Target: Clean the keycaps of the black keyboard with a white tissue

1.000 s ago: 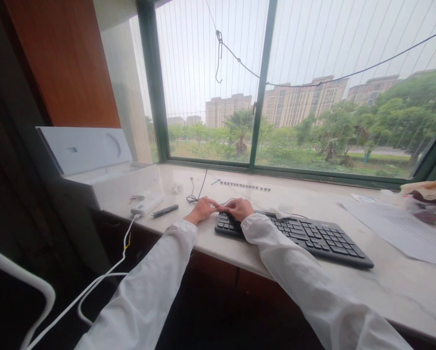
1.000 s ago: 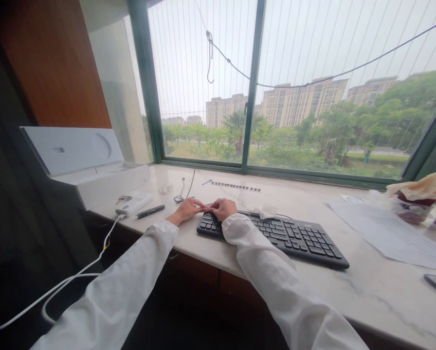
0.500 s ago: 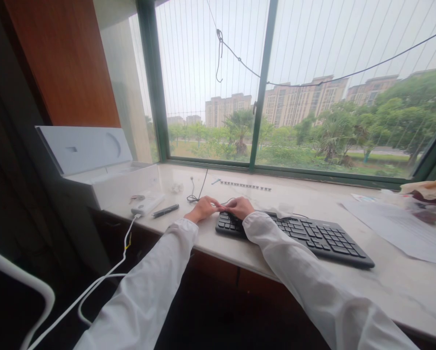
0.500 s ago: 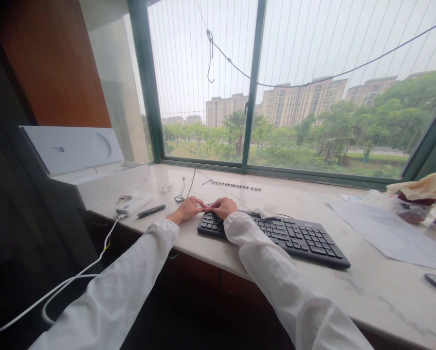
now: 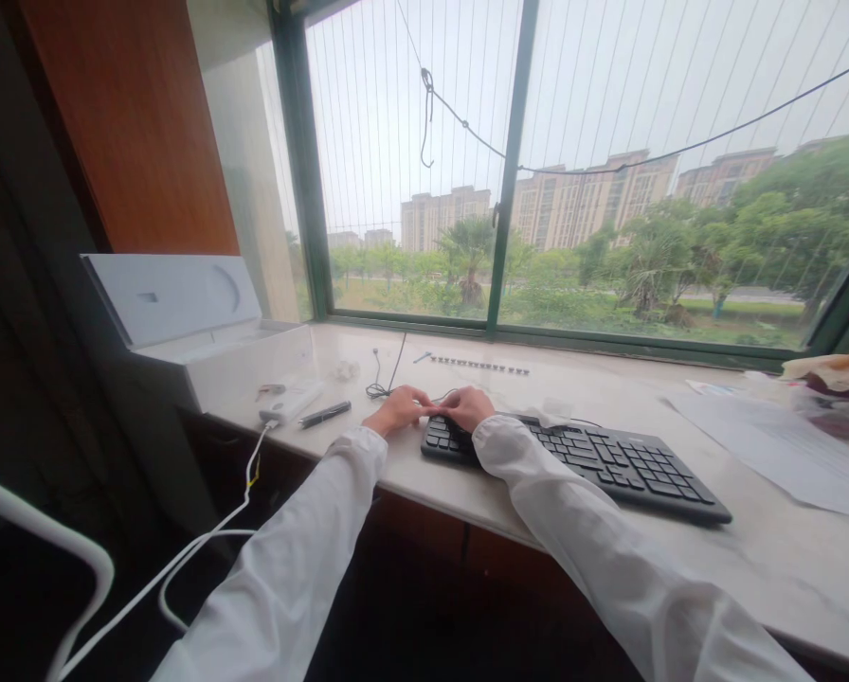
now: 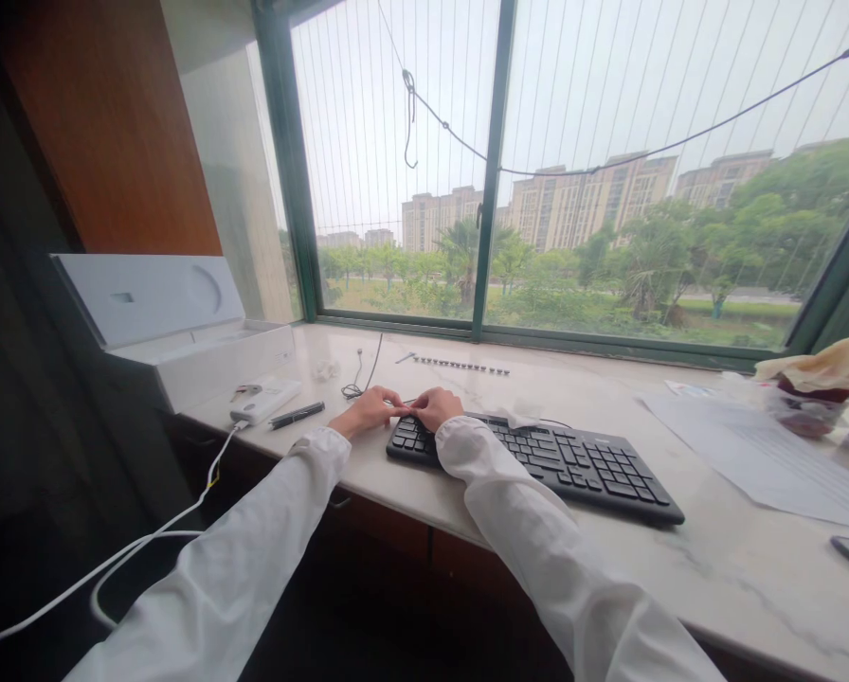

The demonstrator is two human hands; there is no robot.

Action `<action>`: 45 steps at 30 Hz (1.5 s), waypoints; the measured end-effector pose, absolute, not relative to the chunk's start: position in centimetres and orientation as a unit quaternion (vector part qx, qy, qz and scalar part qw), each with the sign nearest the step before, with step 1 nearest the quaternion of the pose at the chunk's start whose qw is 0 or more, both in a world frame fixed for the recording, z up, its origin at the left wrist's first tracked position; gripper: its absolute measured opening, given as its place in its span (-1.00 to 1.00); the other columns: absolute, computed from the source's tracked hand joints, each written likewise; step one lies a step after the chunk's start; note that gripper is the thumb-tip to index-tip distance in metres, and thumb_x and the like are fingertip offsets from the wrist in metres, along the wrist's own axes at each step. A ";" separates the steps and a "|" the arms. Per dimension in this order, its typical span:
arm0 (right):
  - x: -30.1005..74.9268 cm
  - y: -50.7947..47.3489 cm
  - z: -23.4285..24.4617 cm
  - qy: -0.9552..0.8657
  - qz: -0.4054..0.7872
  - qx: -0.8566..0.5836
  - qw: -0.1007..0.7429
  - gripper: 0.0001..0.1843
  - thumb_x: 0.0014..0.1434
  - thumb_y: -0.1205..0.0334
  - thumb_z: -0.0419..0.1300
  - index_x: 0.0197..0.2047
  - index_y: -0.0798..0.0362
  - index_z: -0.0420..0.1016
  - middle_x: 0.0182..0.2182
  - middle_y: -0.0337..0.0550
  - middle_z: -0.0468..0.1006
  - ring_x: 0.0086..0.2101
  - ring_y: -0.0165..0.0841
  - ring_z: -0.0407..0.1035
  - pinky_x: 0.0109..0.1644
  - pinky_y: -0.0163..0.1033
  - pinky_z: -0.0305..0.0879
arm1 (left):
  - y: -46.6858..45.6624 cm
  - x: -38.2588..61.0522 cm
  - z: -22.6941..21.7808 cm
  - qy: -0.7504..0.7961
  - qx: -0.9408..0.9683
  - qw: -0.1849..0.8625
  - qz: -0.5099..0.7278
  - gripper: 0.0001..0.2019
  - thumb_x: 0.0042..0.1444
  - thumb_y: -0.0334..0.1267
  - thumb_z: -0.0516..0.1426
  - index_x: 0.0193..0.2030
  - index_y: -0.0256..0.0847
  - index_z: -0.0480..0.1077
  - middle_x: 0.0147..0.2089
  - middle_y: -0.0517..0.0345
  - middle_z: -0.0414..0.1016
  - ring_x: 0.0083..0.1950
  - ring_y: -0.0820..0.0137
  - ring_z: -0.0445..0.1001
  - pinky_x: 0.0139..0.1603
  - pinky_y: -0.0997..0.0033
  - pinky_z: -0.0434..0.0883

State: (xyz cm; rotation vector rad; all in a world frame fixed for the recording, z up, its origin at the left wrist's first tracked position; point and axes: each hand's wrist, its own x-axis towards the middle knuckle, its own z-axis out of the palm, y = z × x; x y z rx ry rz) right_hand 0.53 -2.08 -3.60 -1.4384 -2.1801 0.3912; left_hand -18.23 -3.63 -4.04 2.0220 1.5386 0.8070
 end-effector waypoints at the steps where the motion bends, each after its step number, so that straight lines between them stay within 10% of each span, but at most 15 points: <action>1: 0.5 -2.1 -3.6 -0.800 0.135 -0.530 0.246 -0.74 0.03 -0.04 0.29 -0.28 -0.10 0.69 -0.36 -0.18 0.66 -0.29 -0.31 0.50 -0.25 -0.30 0.29 | -3.6 -18.2 -4.1 0.561 0.733 0.250 0.292 -0.51 -0.09 0.18 0.26 -0.24 -0.24 0.60 -0.66 0.22 0.39 -0.59 0.46 0.34 -0.48 0.48 0.28; 18: 2.0 -2.4 -2.9 -0.785 0.061 -0.538 0.302 -0.76 0.16 0.04 0.18 -0.27 -0.14 0.68 -0.37 -0.21 0.66 -0.24 -0.29 0.50 0.05 -0.19 0.18 | -3.7 -18.4 -5.1 0.511 0.755 0.162 0.378 -0.69 0.12 -0.02 0.14 -0.25 -0.19 0.60 -0.22 0.10 0.63 -0.19 0.35 0.50 -0.10 0.41 0.37; 45: 1.8 -2.9 -3.5 -0.814 0.017 -0.524 0.251 -0.71 0.22 0.09 0.10 -0.29 -0.10 0.66 -0.26 -0.18 0.66 -0.24 -0.31 0.47 0.15 -0.10 -0.02 | -4.4 -17.6 -5.2 0.477 0.810 0.030 0.340 -0.73 0.23 -0.11 0.09 -0.23 -0.16 0.58 -0.15 0.10 0.61 -0.21 0.37 0.50 -0.14 0.44 0.33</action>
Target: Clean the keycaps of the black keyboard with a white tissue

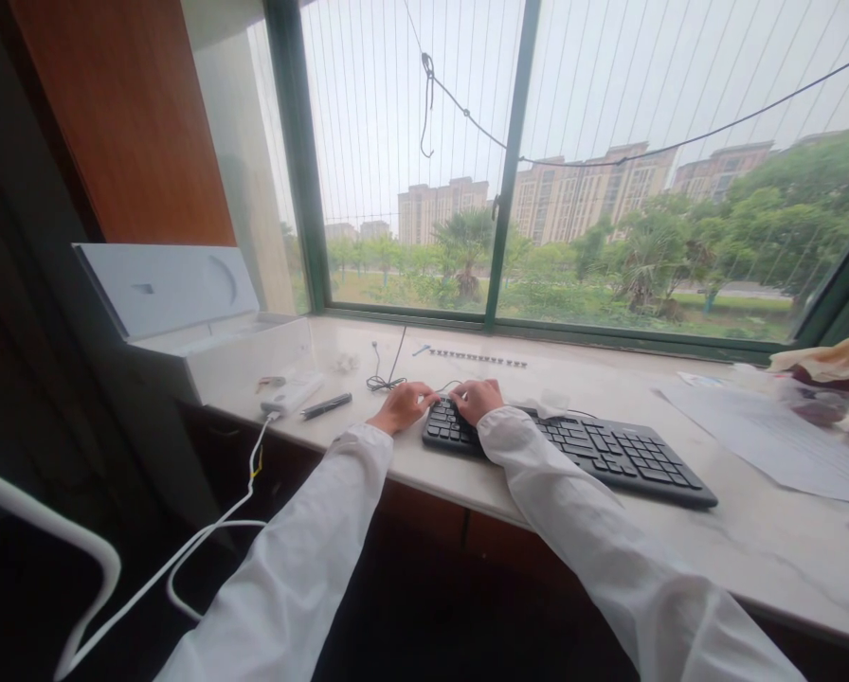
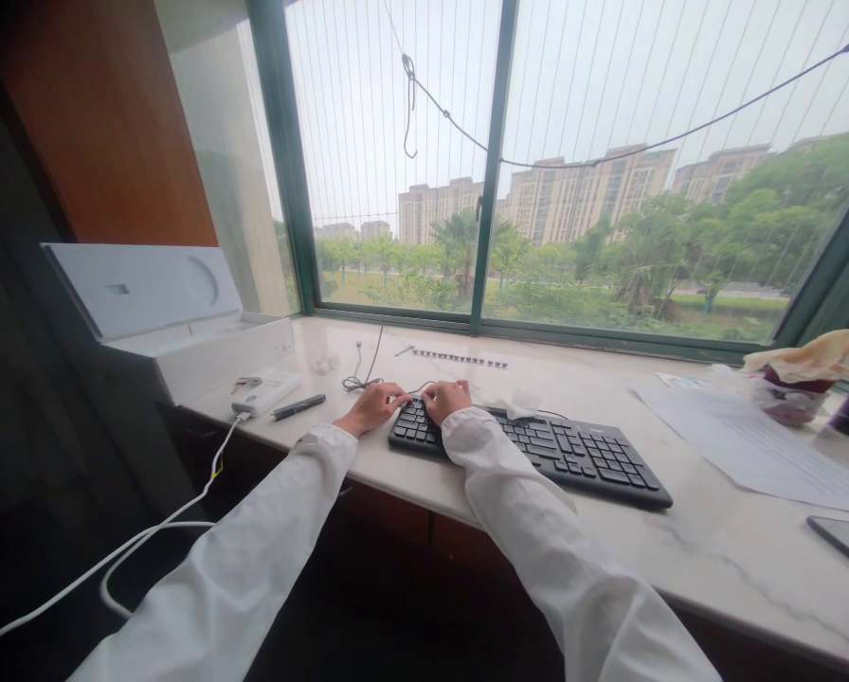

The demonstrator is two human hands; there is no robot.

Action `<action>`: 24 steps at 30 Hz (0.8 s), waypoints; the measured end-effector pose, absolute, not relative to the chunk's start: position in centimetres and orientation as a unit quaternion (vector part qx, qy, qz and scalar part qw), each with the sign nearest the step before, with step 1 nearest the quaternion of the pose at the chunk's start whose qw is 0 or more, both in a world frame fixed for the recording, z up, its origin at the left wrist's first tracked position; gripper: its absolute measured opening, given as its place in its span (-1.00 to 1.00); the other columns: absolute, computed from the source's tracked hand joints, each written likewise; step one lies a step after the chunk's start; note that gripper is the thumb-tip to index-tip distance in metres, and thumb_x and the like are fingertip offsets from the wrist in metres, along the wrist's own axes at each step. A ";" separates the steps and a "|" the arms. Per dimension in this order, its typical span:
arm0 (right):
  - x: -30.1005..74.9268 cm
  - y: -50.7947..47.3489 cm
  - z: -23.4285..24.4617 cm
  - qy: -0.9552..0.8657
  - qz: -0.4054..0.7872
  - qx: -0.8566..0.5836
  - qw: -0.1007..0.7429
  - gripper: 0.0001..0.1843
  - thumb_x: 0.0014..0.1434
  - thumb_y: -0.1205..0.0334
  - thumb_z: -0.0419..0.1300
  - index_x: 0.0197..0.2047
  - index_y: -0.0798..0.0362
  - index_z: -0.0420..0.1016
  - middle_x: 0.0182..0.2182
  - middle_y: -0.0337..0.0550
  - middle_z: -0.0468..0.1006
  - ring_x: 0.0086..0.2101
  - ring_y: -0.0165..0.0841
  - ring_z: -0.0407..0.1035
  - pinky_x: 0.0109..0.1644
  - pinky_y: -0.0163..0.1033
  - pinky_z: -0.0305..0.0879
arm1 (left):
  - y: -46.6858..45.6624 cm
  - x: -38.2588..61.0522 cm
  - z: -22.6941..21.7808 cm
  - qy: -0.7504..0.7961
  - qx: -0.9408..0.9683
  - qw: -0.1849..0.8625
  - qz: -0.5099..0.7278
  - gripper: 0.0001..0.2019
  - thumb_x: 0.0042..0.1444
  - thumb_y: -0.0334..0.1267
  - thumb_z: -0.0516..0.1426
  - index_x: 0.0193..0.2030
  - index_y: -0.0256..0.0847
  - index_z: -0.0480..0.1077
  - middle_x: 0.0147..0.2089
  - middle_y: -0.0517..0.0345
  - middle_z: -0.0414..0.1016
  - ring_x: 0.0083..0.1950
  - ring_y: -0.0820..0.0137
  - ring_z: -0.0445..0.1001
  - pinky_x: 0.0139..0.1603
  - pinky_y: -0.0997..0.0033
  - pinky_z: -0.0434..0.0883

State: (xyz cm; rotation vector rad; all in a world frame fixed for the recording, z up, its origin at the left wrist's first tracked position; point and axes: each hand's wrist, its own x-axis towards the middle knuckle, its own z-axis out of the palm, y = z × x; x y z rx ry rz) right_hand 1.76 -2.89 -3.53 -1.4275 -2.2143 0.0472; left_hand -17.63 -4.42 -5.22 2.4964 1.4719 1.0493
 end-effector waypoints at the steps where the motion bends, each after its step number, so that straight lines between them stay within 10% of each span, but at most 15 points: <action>1: 1.7 -2.9 -3.5 -0.814 0.017 -0.525 0.249 -0.71 0.22 0.09 0.10 -0.29 -0.10 0.66 -0.27 -0.18 0.66 -0.24 -0.32 0.46 0.15 -0.11 -0.02 | -4.4 -17.6 -5.3 0.475 0.811 0.026 0.340 -0.73 0.23 -0.11 0.09 -0.22 -0.16 0.58 -0.15 0.10 0.61 -0.21 0.37 0.50 -0.13 0.43 0.34; 24: 1.6 -3.2 -3.5 -0.816 -0.001 -0.503 0.285 -0.72 0.21 0.14 0.10 -0.36 -0.09 0.65 -0.30 -0.19 0.65 -0.26 -0.31 0.44 0.10 -0.09 -0.02 | -5.0 -17.7 -5.4 0.468 0.814 -0.052 0.340 -0.69 0.22 -0.11 0.09 -0.44 -0.16 0.54 -0.36 0.19 0.55 -0.43 0.47 0.37 -0.40 0.43 0.14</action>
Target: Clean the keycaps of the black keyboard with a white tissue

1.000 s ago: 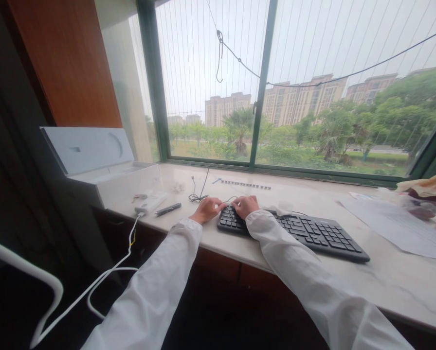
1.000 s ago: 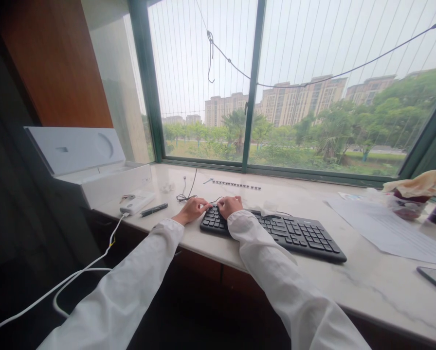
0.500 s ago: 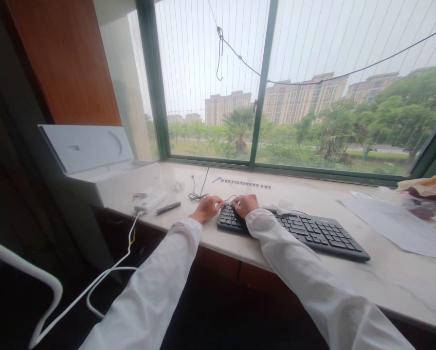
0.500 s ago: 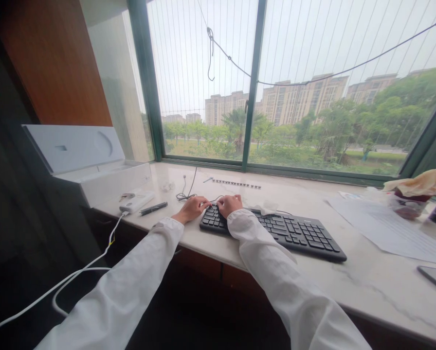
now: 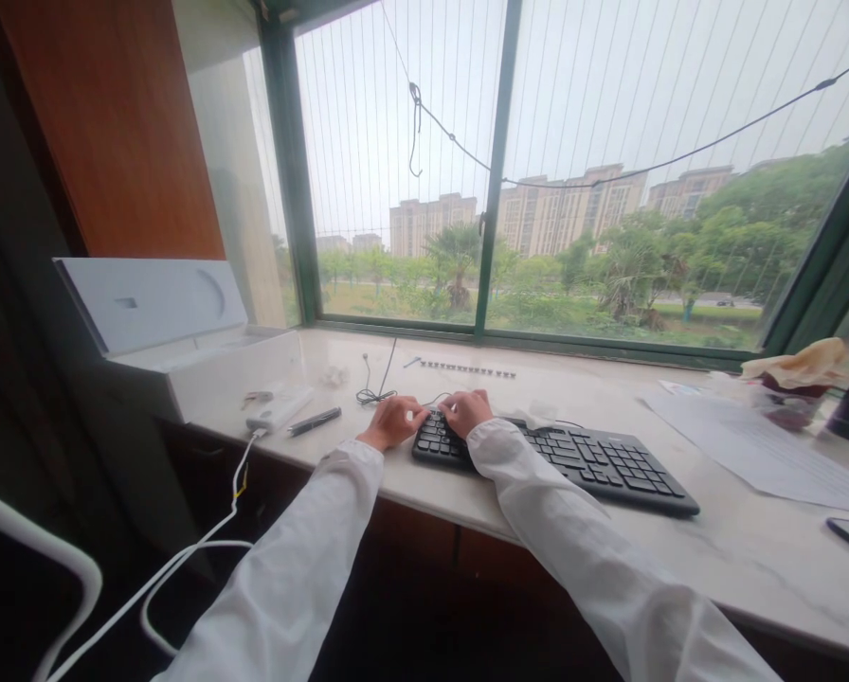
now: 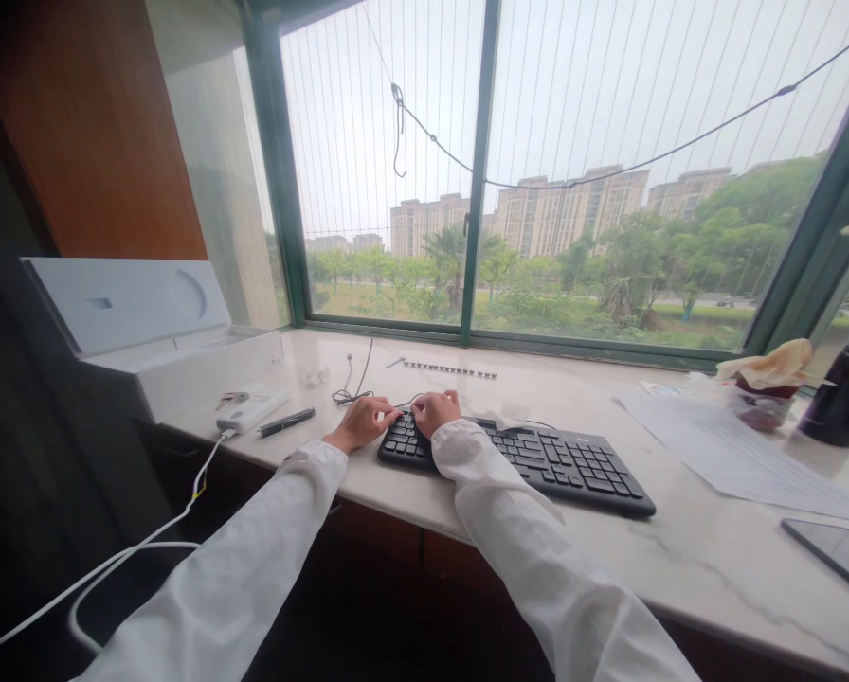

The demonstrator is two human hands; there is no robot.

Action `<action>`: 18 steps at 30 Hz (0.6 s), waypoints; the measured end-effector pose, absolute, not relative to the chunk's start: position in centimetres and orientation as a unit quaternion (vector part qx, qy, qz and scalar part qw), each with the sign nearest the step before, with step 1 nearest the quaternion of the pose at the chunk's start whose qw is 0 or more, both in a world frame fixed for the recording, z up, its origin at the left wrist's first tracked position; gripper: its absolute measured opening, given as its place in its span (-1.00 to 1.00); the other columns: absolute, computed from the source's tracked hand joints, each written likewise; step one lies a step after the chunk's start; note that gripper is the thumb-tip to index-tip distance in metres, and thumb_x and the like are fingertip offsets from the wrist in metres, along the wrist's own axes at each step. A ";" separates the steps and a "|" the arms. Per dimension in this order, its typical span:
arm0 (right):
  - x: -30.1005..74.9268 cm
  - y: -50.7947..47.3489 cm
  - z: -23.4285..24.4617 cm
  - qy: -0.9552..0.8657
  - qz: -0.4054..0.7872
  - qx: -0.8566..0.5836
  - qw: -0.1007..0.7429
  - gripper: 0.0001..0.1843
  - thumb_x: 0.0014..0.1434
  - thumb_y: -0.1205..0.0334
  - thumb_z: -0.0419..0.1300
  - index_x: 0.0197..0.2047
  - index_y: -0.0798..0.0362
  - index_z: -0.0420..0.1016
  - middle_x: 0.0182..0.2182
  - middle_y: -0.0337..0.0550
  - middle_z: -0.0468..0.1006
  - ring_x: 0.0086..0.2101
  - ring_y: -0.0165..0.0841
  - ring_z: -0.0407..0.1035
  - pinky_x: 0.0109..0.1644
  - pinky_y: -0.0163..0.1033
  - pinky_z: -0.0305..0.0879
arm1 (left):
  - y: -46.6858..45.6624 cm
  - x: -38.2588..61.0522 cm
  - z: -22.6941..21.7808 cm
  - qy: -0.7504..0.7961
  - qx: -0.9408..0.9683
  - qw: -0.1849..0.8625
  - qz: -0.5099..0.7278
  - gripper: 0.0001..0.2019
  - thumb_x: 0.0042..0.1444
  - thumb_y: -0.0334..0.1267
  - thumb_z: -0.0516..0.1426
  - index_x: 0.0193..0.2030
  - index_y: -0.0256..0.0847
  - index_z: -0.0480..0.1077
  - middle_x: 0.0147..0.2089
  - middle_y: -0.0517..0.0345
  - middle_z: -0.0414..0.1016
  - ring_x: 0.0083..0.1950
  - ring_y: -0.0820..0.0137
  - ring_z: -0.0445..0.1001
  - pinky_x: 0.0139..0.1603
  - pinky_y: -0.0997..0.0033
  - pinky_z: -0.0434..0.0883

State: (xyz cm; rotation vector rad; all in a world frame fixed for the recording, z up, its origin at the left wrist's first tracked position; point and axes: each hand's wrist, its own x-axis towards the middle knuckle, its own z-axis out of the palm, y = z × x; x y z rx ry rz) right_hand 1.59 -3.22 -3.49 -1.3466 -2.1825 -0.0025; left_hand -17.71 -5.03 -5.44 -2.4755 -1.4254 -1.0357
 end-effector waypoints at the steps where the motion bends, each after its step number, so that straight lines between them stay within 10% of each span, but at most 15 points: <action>1: 1.6 -3.2 -3.5 -0.816 -0.003 -0.503 0.286 -0.72 0.21 0.14 0.10 -0.36 -0.08 0.65 -0.30 -0.19 0.65 -0.26 -0.31 0.45 0.10 -0.09 -0.02 | -5.0 -17.7 -5.5 -0.469 -0.813 0.055 -0.340 -0.69 0.22 -0.11 0.09 -0.45 -0.16 0.54 -0.36 0.19 0.55 -0.43 0.47 0.37 -0.40 0.43 0.14; 18: 6.5 -2.1 -1.5 -0.795 -0.089 -0.490 0.346 -0.67 0.22 0.13 0.04 -0.41 -0.06 0.61 -0.32 -0.19 0.64 -0.34 -0.34 0.42 0.10 -0.03 -0.13 | -5.7 -17.2 -5.2 -0.468 -0.817 0.085 -0.327 -0.69 0.17 -0.16 0.11 -0.56 -0.18 0.48 -0.43 0.21 0.52 -0.44 0.48 0.38 -0.38 0.43 0.16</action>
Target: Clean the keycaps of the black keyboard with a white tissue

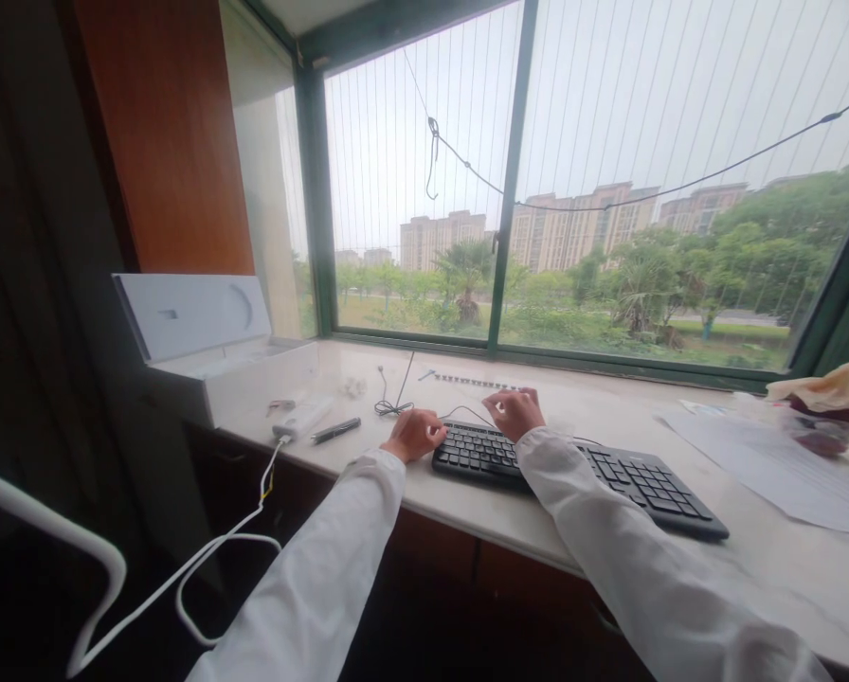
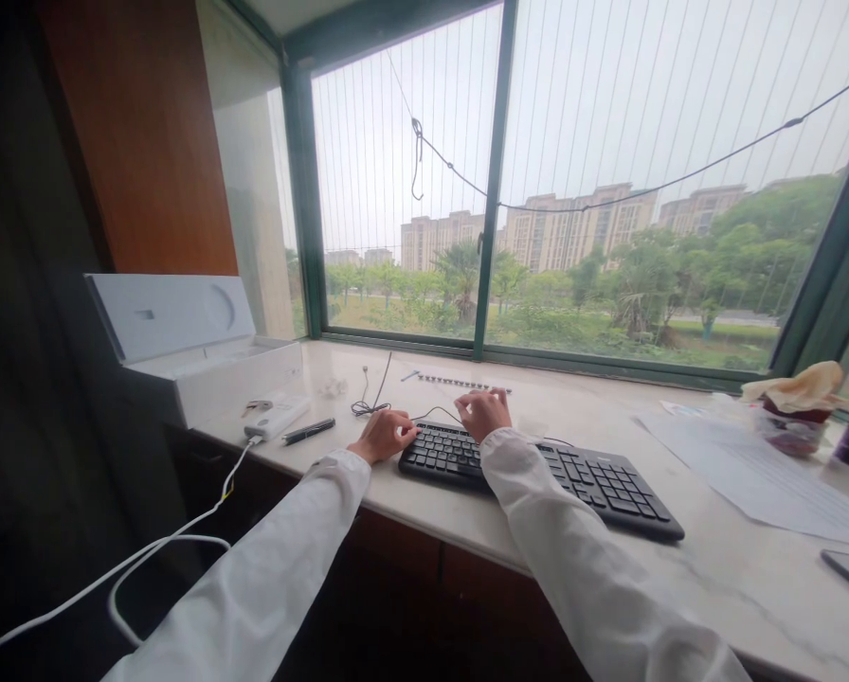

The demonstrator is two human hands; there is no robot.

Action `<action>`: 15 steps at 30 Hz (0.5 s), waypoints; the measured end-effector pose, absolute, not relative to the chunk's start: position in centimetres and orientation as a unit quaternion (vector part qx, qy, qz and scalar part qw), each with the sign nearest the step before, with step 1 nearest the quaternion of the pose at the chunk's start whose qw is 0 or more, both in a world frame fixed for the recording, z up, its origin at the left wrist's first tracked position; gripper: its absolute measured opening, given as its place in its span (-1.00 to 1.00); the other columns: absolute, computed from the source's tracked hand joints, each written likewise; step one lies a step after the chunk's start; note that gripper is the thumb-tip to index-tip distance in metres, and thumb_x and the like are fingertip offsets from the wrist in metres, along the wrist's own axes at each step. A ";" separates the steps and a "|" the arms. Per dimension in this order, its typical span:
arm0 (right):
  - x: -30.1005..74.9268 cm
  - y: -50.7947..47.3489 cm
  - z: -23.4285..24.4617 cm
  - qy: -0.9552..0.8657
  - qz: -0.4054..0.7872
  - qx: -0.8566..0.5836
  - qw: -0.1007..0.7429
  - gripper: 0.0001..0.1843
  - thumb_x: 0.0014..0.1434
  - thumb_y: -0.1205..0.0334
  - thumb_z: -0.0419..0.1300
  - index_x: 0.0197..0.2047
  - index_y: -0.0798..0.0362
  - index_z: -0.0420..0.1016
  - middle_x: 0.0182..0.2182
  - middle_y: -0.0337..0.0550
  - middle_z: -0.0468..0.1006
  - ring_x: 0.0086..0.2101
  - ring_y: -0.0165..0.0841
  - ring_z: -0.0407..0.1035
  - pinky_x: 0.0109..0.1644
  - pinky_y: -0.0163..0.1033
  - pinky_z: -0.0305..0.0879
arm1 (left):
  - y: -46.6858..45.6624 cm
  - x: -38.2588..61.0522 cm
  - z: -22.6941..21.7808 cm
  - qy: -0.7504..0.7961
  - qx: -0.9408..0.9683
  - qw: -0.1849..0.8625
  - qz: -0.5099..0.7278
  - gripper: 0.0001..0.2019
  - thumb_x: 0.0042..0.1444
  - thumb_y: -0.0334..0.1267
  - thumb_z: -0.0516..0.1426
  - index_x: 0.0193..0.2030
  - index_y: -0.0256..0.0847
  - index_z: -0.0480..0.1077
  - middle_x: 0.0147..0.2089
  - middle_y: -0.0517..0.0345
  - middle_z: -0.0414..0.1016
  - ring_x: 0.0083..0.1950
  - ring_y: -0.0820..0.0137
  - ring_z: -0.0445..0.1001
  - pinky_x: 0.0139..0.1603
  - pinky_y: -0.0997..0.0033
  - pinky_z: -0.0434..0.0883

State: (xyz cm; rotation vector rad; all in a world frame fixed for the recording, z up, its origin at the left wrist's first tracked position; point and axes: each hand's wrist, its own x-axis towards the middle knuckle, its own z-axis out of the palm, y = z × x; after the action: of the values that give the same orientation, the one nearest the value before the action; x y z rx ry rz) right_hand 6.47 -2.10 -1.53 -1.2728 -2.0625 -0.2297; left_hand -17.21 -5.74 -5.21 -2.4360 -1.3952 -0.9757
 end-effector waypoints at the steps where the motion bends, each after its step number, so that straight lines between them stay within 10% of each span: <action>1: 7.6 -1.9 -1.2 -0.792 -0.099 -0.493 0.345 -0.67 0.22 0.13 0.04 -0.41 -0.06 0.61 -0.31 -0.20 0.64 -0.34 -0.34 0.42 0.09 -0.03 -0.13 | -5.8 -17.2 -5.2 -0.469 -0.817 0.082 -0.327 -0.69 0.16 -0.17 0.12 -0.57 -0.19 0.47 -0.43 0.21 0.52 -0.44 0.48 0.37 -0.38 0.43 0.16; 15: 22.5 0.0 -3.5 -0.681 -0.106 -0.654 0.312 -0.66 0.12 0.02 0.05 -0.35 -0.07 0.62 -0.25 -0.09 0.65 -0.21 -0.19 0.43 0.08 0.02 -0.05 | -5.7 -17.3 -5.4 -0.468 -0.812 0.088 -0.336 -0.70 0.18 -0.19 0.10 -0.53 -0.19 0.49 -0.39 0.18 0.53 -0.42 0.46 0.39 -0.36 0.43 0.19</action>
State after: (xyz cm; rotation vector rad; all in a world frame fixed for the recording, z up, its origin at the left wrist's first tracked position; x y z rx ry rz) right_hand 22.53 -0.02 -3.54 -1.7257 -1.7968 -0.2801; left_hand -17.32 -5.69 -5.39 -2.4180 -1.3946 -1.0009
